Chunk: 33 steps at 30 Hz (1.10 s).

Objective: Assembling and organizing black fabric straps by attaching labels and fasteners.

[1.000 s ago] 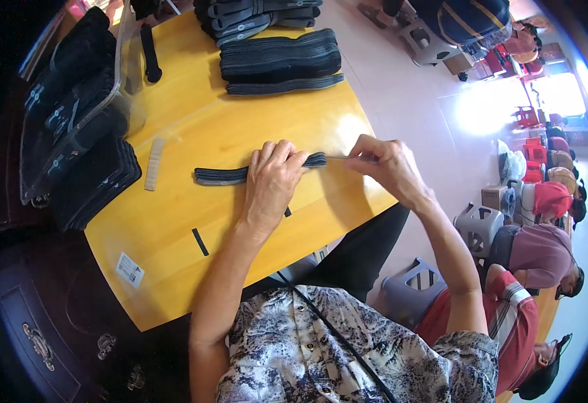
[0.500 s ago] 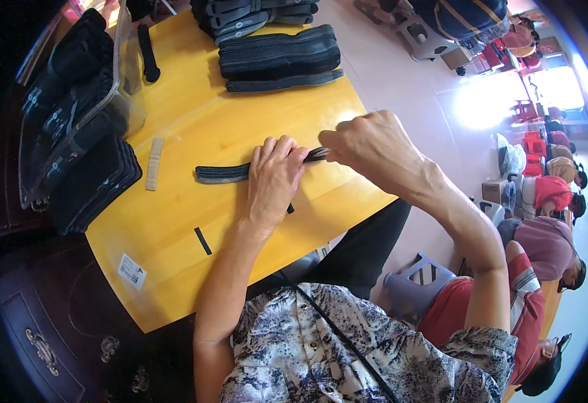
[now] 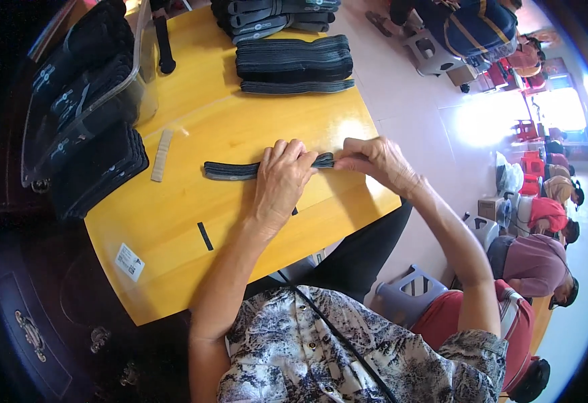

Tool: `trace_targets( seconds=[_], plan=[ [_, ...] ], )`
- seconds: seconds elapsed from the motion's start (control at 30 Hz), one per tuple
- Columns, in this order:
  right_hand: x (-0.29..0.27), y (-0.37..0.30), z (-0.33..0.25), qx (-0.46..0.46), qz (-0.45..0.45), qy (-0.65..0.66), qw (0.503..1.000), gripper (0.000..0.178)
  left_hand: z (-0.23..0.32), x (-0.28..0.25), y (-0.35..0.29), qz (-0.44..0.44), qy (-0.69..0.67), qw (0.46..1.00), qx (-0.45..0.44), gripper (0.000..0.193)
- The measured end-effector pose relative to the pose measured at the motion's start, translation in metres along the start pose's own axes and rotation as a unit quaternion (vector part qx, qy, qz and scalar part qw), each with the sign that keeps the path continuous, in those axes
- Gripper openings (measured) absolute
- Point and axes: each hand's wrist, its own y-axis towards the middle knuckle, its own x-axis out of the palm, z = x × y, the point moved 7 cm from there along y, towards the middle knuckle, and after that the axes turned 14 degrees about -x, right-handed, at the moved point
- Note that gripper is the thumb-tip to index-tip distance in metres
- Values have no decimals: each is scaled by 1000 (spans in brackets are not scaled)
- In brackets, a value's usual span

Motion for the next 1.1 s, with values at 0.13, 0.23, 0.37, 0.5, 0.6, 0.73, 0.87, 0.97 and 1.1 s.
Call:
trace_targets(
  seconds=[0.13, 0.23, 0.37, 0.5, 0.6, 0.73, 0.87, 0.97, 1.1],
  plan=[
    [8, -11, 5, 34, 46, 62, 996, 30, 1, 1, 1, -1, 20, 1000, 0, 30],
    [-4, -18, -5, 45, 48, 7, 998, 25, -1, 1, 1, 0, 10, 1000, 0, 31],
    [-28, -28, -40, 32, 44, -53, 997, 18, -3, 2, 0, -9, 21, 1000, -8, 31],
    [-29, -21, -56, -33, 34, -159, 986, 18, -1, 0, 1, -13, 16, 1000, -8, 29],
    [-23, -15, -54, -31, 0, -203, 979, 18, 1, 0, 2, -7, 10, 1000, 1, 28],
    [-18, -10, -61, -48, -2, -240, 970, 20, 3, -2, 2, -8, 11, 1000, 3, 27],
    [-25, -6, -73, -54, 4, -223, 973, 21, -1, -1, 1, -15, 5, 1000, -2, 27],
    [-26, -2, -71, -55, -4, -236, 970, 19, -1, -2, 2, -14, -2, 1000, -1, 26],
    [-22, 3, -79, -77, -34, -287, 954, 11, -1, 0, 2, -13, -5, 1000, 2, 27]
  ],
)
